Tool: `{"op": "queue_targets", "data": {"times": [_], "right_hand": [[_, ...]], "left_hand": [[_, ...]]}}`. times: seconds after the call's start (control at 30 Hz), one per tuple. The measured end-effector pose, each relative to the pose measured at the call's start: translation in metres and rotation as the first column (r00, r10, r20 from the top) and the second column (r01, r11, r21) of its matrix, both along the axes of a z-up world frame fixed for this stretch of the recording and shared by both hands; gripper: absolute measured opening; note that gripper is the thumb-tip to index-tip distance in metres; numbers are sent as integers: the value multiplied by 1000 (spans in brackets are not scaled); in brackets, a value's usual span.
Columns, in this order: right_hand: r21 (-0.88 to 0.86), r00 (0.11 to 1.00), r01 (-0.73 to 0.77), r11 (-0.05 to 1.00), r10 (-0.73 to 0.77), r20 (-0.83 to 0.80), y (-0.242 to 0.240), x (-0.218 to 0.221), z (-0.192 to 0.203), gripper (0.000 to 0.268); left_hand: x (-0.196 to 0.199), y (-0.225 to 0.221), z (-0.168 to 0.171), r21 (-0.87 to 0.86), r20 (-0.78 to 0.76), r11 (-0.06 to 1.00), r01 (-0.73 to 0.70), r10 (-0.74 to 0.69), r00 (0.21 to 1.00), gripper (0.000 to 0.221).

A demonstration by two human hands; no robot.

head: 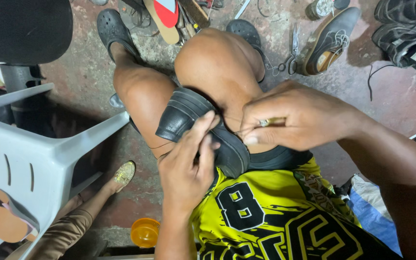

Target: The person stitches the sole of a black shoe by hand using a needle and thread, repeatedly pulling the thread through the material while holding the shoe against their lap.

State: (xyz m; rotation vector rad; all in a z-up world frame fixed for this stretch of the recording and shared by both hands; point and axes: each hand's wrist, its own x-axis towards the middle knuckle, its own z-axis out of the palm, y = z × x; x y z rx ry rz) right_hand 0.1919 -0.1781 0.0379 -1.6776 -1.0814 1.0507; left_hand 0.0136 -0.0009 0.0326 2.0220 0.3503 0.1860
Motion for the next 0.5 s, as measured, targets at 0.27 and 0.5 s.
{"op": "queue_targets", "data": {"times": [0.27,0.5], "right_hand": [[125,864,29,992,-88,495,40,-29,-13,18],[19,540,327,945,-204,816,-42,65,-37,10]], "left_hand": [[2,-9,-17,63,25,993,-103,101,995,92],[4,-14,-16,75,21,993,-91,89,996,102]]}}
